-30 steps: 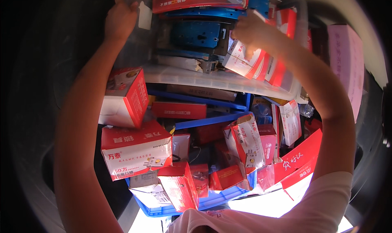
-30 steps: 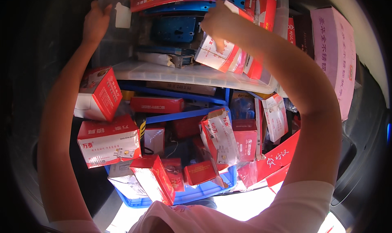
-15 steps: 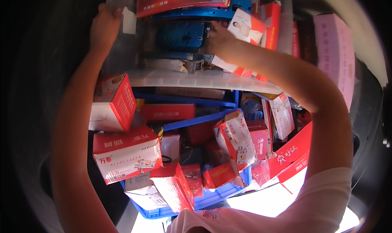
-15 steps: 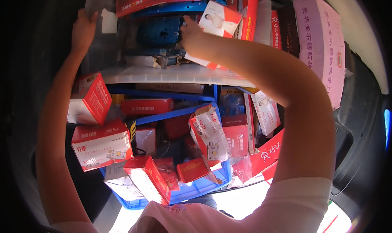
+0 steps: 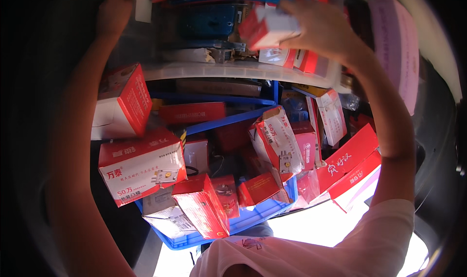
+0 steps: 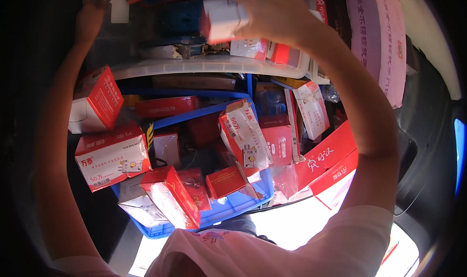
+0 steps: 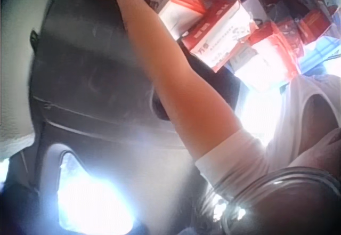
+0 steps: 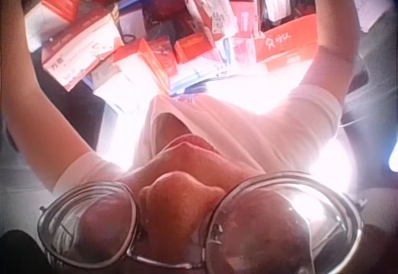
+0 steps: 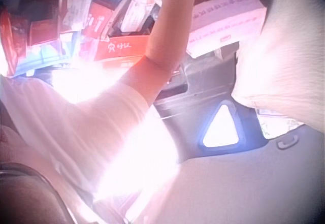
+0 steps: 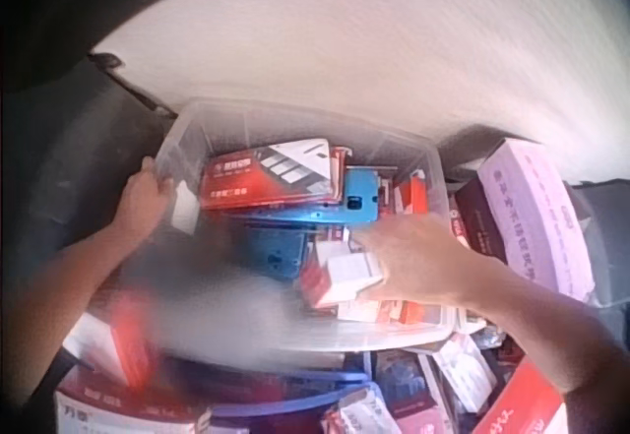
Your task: The person sorts through various small boxes and plastic-wrapped items in the open trunk of a car. They pick up, inspect, and rearrange the items within a blue crate and the trunk space, occasionally moving items from one side to the other.
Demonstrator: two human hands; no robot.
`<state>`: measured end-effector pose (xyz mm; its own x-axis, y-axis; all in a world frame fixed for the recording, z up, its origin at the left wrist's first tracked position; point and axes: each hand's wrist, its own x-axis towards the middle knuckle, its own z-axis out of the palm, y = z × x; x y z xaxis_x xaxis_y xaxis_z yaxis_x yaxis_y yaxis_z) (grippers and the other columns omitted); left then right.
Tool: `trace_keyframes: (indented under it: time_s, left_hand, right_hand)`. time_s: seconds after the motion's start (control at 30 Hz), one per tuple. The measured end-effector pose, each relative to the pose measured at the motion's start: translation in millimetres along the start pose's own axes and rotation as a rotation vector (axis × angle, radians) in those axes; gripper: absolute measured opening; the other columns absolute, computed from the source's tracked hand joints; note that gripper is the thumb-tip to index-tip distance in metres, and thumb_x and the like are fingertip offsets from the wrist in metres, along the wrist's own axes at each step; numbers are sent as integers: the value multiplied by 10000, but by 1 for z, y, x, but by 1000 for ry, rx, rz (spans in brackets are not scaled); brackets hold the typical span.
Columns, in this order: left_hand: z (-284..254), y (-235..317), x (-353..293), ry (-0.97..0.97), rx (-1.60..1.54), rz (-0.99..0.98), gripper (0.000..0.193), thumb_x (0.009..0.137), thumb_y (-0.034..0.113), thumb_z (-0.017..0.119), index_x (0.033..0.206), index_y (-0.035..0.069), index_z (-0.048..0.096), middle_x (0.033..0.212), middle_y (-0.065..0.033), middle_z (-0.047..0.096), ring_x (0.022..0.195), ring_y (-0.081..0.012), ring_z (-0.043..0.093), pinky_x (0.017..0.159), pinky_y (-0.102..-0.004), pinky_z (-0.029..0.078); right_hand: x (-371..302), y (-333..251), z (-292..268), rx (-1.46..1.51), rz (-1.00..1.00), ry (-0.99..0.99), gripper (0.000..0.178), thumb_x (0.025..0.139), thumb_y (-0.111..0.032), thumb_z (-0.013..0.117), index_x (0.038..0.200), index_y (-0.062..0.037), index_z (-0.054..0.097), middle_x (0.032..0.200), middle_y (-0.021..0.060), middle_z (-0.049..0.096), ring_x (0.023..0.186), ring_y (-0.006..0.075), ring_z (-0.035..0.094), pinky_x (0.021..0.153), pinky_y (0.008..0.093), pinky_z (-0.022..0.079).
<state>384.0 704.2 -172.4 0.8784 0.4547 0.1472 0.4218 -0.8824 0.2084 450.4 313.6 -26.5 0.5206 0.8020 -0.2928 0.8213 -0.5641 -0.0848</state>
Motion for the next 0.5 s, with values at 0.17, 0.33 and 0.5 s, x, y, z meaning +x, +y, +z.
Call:
trace_keyframes:
  time_s: [0.17, 0.33, 0.5]
  left_hand:
    - [32, -124, 33, 14, 515, 440, 501, 875, 437, 484, 1077, -18, 432, 915, -325, 580, 890, -487, 551, 736, -504, 479]
    - [-62, 57, -7, -323, -232, -129, 590, 907, 215, 495, 1257, -148, 189, 1048, -356, 489, 946, -431, 553, 737, -488, 509]
    - [-58, 39, -4, -196, -191, -115, 562, 862, 243, 533, 1204, -98, 246, 1042, -359, 488, 966, -466, 531, 777, -494, 484]
  right_hand:
    - [-40, 6, -27, 924, -29, 248, 477, 747, -268, 675, 1155, -63, 534, 1040, 92, 618, 892, 204, 613, 787, 347, 483]
    - [-90, 10, -17, 1437, 96, 532, 425, 783, -149, 649, 1151, 9, 506, 1008, 101, 624, 838, 182, 621, 756, 303, 503]
    - [-109, 52, 5, 1395, 724, 478, 576, 754, -404, 662, 1181, -43, 524, 1033, 87, 623, 868, 171, 618, 756, 282, 479]
